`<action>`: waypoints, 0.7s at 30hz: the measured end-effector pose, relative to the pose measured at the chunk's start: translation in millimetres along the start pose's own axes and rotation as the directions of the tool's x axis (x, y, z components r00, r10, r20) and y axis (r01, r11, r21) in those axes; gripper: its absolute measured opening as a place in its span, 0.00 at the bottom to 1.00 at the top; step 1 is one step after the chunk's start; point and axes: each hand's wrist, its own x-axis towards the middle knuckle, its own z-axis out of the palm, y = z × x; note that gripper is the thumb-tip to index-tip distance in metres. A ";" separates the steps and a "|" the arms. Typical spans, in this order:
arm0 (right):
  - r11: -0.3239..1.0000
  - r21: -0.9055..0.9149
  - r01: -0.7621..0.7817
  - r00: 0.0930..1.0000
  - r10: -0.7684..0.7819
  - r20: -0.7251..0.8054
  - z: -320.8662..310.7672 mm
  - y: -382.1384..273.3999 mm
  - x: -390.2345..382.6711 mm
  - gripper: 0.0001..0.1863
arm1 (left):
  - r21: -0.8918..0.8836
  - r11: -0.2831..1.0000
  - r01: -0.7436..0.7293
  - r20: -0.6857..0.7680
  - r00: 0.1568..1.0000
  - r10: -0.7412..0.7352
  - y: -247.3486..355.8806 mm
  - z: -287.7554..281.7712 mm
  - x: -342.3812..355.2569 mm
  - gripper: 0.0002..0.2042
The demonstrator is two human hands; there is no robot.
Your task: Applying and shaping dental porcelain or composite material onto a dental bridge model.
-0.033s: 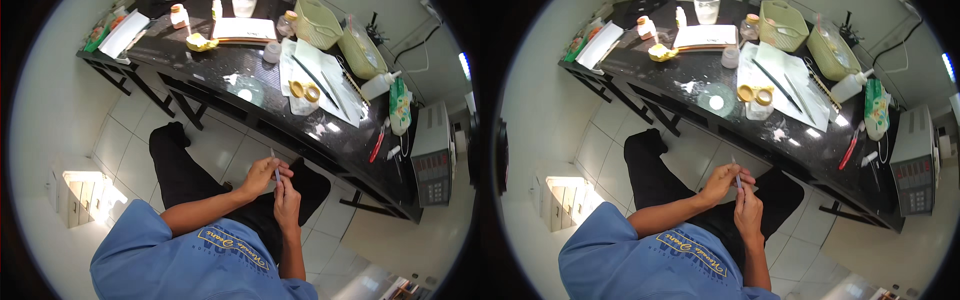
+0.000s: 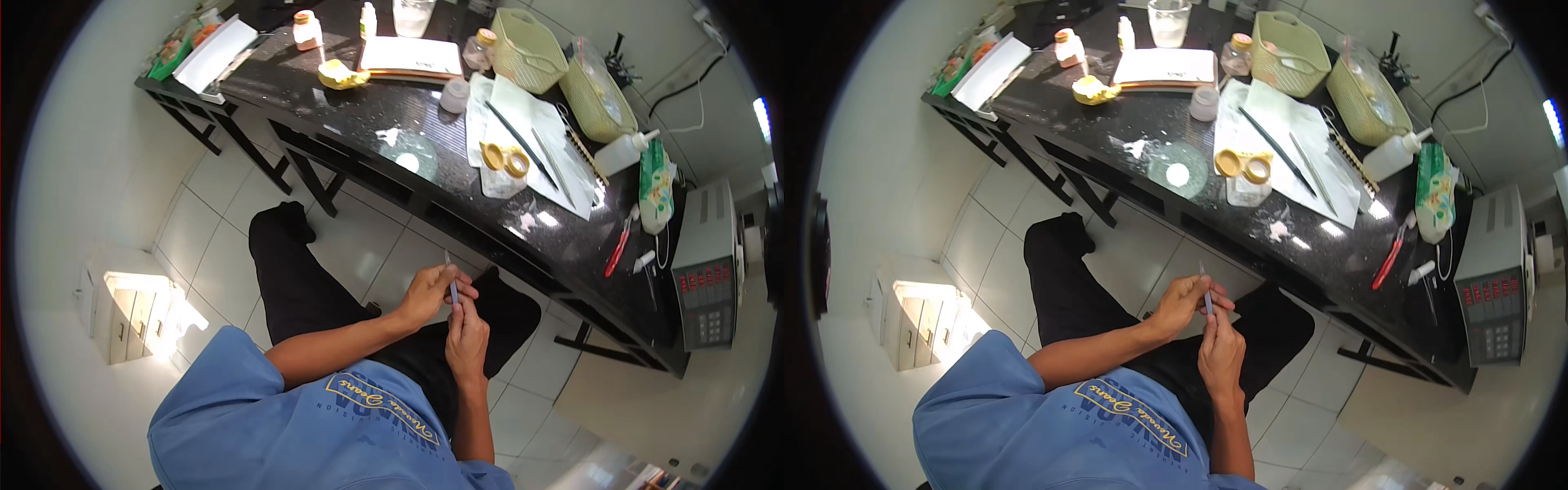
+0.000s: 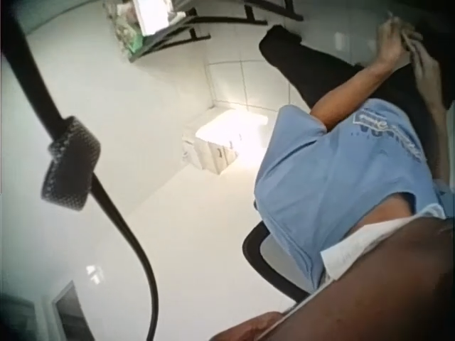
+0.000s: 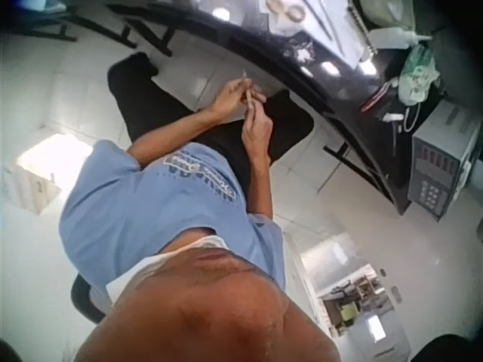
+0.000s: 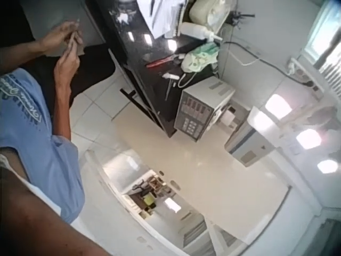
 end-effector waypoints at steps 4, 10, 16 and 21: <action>0.996 0.079 0.031 0.982 -0.045 0.182 -12.8 -15.8 -35.1 0.08 | -0.168 0.949 -0.268 -0.508 0.848 0.150 3.1 -71.8 16.9 0.21; 0.979 0.171 -0.114 0.977 0.080 0.197 -43.6 11.6 -73.2 0.08 | 0.591 0.768 -0.249 -0.527 0.601 0.601 129.4 -195.6 -55.9 0.21; 0.995 -0.095 0.022 0.993 -0.010 0.120 -27.0 -17.5 -47.2 0.11 | 0.933 -0.002 -0.360 -0.004 -0.017 1.000 284.0 -201.4 -10.0 0.37; 0.988 -0.141 0.066 0.992 -0.051 0.114 -15.0 -12.4 -47.3 0.08 | 0.894 0.230 -0.384 -0.045 0.433 0.900 338.4 -267.1 68.3 0.44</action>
